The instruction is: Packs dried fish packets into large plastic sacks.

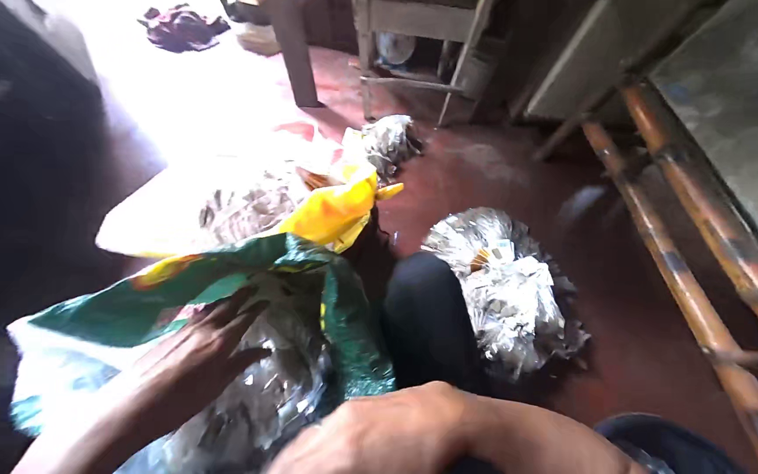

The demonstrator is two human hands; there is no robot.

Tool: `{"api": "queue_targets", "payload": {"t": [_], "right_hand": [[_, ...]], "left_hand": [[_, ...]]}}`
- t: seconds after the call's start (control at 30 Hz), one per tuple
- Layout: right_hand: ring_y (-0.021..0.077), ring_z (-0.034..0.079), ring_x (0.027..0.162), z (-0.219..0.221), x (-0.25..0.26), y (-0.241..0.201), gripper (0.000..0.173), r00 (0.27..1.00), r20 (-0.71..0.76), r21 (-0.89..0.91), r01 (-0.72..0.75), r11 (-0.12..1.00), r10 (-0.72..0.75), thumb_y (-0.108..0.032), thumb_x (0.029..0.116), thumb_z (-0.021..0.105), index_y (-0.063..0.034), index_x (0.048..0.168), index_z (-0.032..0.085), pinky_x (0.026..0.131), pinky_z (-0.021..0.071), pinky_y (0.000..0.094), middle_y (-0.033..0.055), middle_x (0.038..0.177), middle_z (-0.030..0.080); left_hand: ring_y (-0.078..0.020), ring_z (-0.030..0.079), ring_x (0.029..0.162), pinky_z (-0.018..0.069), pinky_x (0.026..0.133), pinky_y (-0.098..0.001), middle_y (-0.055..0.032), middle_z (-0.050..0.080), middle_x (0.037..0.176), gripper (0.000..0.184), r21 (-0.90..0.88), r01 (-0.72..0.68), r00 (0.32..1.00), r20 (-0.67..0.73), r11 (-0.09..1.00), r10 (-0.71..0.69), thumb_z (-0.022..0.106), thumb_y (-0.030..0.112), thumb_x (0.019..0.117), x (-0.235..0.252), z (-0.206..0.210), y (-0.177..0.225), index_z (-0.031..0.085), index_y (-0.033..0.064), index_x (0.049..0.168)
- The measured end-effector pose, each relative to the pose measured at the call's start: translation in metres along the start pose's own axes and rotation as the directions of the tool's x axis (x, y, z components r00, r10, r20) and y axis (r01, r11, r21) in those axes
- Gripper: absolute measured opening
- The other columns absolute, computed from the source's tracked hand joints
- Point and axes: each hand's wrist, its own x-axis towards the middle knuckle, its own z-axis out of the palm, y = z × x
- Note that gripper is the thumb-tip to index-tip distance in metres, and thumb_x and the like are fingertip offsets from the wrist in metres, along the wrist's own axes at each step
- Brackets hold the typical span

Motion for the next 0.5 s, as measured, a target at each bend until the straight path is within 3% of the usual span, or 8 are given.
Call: {"api": "queue_targets", "payload": {"t": [0.07,0.13,0.17,0.23,0.3,0.33,0.4,0.5], "right_hand": [[0.0192,0.073,0.107,-0.041,-0.043,-0.004,0.034,0.987,-0.162,0.360,0.067,0.931,-0.008,-0.017,0.1055,0.054,0.0057,0.127,0.067,0.097,0.0582,0.0338,0.0148,0.117,0.074],[0.0191,0.075,0.099,-0.078,-0.101,0.024,0.046,0.891,-0.417,0.580,0.107,0.807,0.181,-0.040,0.1066,0.051,-0.0031,0.130,0.065,0.087,0.0637,0.0358,0.0094,0.116,0.075],[0.0160,0.075,0.093,-0.092,-0.132,0.046,0.045,0.753,-0.555,0.589,0.055,0.806,0.354,-0.042,0.1071,0.048,-0.0073,0.130,0.065,0.081,0.0637,0.0336,0.0054,0.113,0.076],[0.0153,0.070,0.088,-0.116,-0.187,0.101,0.035,0.289,-0.732,0.563,-0.254,0.786,0.617,-0.018,0.1087,0.041,0.0001,0.132,0.059,0.079,0.0589,0.0315,0.0094,0.108,0.071],[0.0261,0.069,0.103,-0.138,-0.234,0.165,0.033,-0.100,-0.738,0.577,-0.605,0.548,0.667,-0.009,0.1066,0.050,0.0057,0.135,0.058,0.092,0.0559,0.0389,0.0222,0.123,0.066],[0.0314,0.068,0.111,-0.145,-0.255,0.192,0.032,-0.195,-0.742,0.559,-0.708,0.431,0.641,-0.009,0.1055,0.051,0.0066,0.133,0.060,0.099,0.0534,0.0437,0.0256,0.127,0.065],[0.0394,0.060,0.126,-0.156,-0.280,0.228,0.033,-0.280,-0.749,0.531,-0.796,0.291,0.600,-0.009,0.1054,0.051,0.0072,0.133,0.059,0.110,0.0444,0.0512,0.0295,0.134,0.061],[0.0436,0.046,0.140,-0.163,-0.299,0.270,0.044,-0.308,-0.755,0.479,-0.862,0.167,0.580,-0.013,0.1037,0.057,0.0067,0.143,0.051,0.118,0.0352,0.0538,0.0306,0.148,0.049]], "left_hand": [[-0.0458,0.027,0.152,0.0284,0.119,-0.0632,-0.0267,0.026,0.165,0.102,0.089,0.158,0.958,0.227,0.983,-0.174,0.070,0.065,0.0863,0.020,0.004,0.000,0.033,0.0037,0.159],[-0.0500,0.017,0.153,0.0164,0.122,-0.0659,-0.0303,0.021,0.165,0.114,0.135,0.200,0.914,0.332,0.971,-0.234,0.075,0.068,0.0791,0.040,0.011,-0.002,0.030,0.0019,0.160],[-0.0524,0.019,0.152,0.0142,0.121,-0.0691,-0.0321,0.027,0.162,0.107,0.133,0.215,0.894,0.372,0.968,-0.250,0.078,0.064,0.0801,0.048,0.017,-0.001,0.037,-0.0001,0.156],[-0.0585,0.033,0.142,0.0190,0.115,-0.0751,-0.0380,0.044,0.147,0.073,0.113,0.154,0.868,0.460,0.982,-0.189,0.078,0.040,0.0885,0.063,0.026,0.009,0.055,-0.0083,0.139],[-0.0597,0.028,0.144,0.0154,0.115,-0.0748,-0.0397,0.042,0.148,0.060,0.185,0.133,0.805,0.553,0.974,-0.215,0.067,0.027,0.0931,0.072,0.034,0.019,0.054,-0.0120,0.137],[-0.0594,0.022,0.147,0.0113,0.116,-0.0736,-0.0399,0.036,0.153,0.063,0.210,0.162,0.771,0.583,0.964,-0.256,0.065,0.025,0.0940,0.073,0.038,0.020,0.049,-0.0123,0.142],[-0.0564,0.014,0.151,0.0043,0.120,-0.0705,-0.0374,0.028,0.159,0.066,0.203,0.256,0.714,0.619,0.945,-0.327,0.066,0.024,0.0969,0.075,0.038,0.023,0.042,-0.0100,0.149],[-0.0541,0.023,0.149,0.0092,0.119,-0.0712,-0.0355,0.036,0.155,0.065,0.154,0.284,0.747,0.583,0.946,-0.319,0.069,0.028,0.0935,0.073,0.038,0.025,0.049,-0.0084,0.144]]}}
